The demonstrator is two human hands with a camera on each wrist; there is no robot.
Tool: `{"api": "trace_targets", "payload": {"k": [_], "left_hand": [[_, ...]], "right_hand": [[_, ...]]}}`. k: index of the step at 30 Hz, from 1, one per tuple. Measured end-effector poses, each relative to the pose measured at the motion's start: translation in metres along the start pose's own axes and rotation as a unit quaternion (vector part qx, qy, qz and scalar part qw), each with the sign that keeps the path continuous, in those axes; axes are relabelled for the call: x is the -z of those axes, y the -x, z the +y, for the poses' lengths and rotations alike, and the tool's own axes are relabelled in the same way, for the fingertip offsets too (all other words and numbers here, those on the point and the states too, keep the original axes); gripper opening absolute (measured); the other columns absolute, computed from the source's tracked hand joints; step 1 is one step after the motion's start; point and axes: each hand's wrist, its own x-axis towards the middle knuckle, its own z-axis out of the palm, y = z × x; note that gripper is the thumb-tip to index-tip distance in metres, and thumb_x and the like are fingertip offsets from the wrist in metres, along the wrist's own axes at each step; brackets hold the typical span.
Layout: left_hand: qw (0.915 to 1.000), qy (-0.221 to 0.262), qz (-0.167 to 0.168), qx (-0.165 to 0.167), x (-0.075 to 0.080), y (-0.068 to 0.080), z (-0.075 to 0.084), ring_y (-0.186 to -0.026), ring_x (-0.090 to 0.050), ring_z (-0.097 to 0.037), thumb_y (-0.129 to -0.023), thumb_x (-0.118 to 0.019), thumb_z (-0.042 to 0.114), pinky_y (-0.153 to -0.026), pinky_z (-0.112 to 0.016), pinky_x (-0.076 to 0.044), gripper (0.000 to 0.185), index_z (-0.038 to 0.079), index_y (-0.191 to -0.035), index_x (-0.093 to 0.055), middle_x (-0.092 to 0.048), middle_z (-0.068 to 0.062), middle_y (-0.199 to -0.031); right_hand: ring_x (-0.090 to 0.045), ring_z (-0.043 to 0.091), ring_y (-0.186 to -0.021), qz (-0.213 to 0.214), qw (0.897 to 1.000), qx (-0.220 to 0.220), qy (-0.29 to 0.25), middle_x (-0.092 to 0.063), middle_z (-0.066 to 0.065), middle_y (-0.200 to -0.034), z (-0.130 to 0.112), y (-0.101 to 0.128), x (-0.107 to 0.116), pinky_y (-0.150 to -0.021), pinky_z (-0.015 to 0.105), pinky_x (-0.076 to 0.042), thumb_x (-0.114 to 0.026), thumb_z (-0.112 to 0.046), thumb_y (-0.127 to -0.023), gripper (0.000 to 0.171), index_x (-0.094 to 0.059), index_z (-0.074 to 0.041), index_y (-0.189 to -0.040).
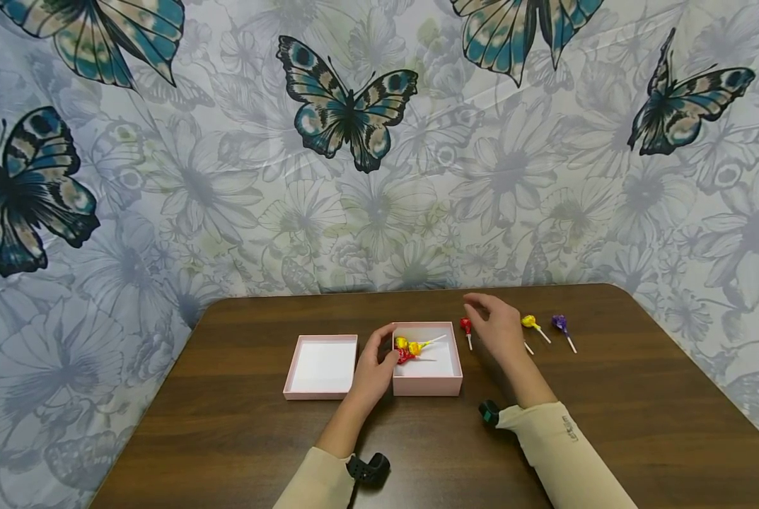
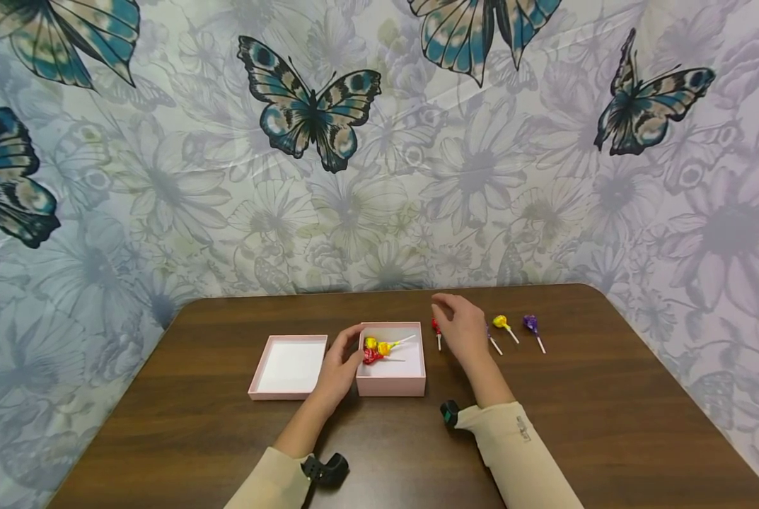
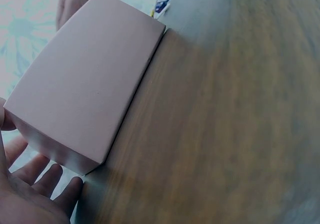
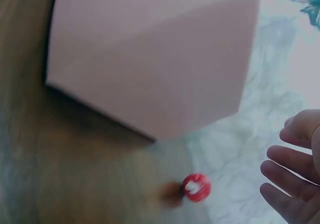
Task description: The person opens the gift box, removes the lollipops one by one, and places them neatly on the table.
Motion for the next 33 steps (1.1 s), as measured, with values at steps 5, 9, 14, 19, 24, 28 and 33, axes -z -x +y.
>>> {"api": "trace_targets", "payload": {"k": [5,9,14,19,24,28,33], "left_hand": [[0.9999,-0.001,0.009,-0.005,-0.003,-0.008,-0.022,-0.144,-0.041,-0.030,-0.098,-0.053,0.009,-0.119,-0.054,-0.033,0.048,0.021,-0.144,-0.048,-0.047,-0.006,-0.152],[1.0000,0.000,0.006,-0.004,-0.002,-0.010,-0.024,-0.144,-0.041,-0.028,-0.098,-0.054,0.011,-0.119,-0.053,-0.034,0.048,0.023,-0.144,-0.049,-0.048,-0.004,-0.152],[0.9999,-0.006,0.008,-0.001,-0.001,-0.011,-0.023,-0.145,-0.040,-0.028,-0.098,-0.053,0.010,-0.119,-0.054,-0.033,0.048,0.023,-0.144,-0.048,-0.046,-0.003,-0.153],[1.0000,-0.007,0.005,-0.004,-0.001,-0.011,-0.024,-0.144,-0.041,-0.028,-0.100,-0.052,0.012,-0.120,-0.054,-0.032,0.045,0.020,-0.144,-0.048,-0.047,-0.005,-0.153],[1.0000,-0.002,0.005,-0.006,0.000,-0.009,-0.026,-0.144,-0.042,-0.028,-0.100,-0.051,0.013,-0.120,-0.053,-0.032,0.044,0.020,-0.143,-0.049,-0.048,-0.007,-0.152],[0.9998,0.000,0.007,-0.018,0.000,-0.010,-0.027,-0.144,-0.043,-0.028,-0.100,-0.051,0.015,-0.119,-0.053,-0.034,0.044,0.020,-0.144,-0.049,-0.048,-0.007,-0.151],[0.9997,-0.013,0.007,-0.018,0.000,-0.010,-0.025,-0.144,-0.042,-0.027,-0.100,-0.050,0.016,-0.117,-0.051,-0.037,0.044,0.020,-0.144,-0.048,-0.046,-0.005,-0.152]], "right_hand": [[-0.072,0.028,-0.098,-0.014,0.999,0.014,-0.048,-0.075,0.011,-0.109,-0.017,-0.001,0.010,-0.085,0.046,-0.059,-0.071,-0.016,-0.092,0.023,-0.073,-0.009,-0.115],[-0.072,0.025,-0.101,-0.065,0.993,0.032,-0.097,-0.074,0.009,-0.114,-0.037,-0.001,0.019,-0.086,0.045,-0.060,-0.071,-0.016,-0.092,0.026,-0.073,-0.012,-0.118],[-0.071,0.021,-0.102,-0.181,0.971,0.096,-0.123,-0.074,0.003,-0.117,-0.060,-0.004,0.022,-0.088,0.045,-0.059,-0.072,-0.014,-0.091,0.024,-0.074,-0.013,-0.115],[-0.070,0.017,-0.102,-0.324,0.927,0.112,-0.153,-0.074,0.005,-0.115,-0.068,-0.008,0.017,-0.089,0.036,-0.059,-0.069,-0.018,-0.093,0.023,-0.074,-0.013,-0.115],[-0.069,0.015,-0.104,-0.403,0.892,0.124,-0.163,-0.075,0.006,-0.114,-0.069,-0.010,0.008,-0.089,0.028,-0.057,-0.071,-0.019,-0.092,0.024,-0.075,-0.013,-0.115],[-0.070,0.016,-0.101,-0.438,0.870,0.130,-0.186,-0.075,0.010,-0.113,-0.071,-0.009,0.000,-0.087,0.028,-0.058,-0.071,-0.013,-0.091,0.024,-0.075,-0.008,-0.114],[-0.071,0.014,-0.095,-0.470,0.853,0.144,-0.176,-0.075,0.012,-0.112,-0.070,-0.010,-0.006,-0.087,0.029,-0.059,-0.071,-0.014,-0.092,0.025,-0.074,-0.009,-0.116]]}}
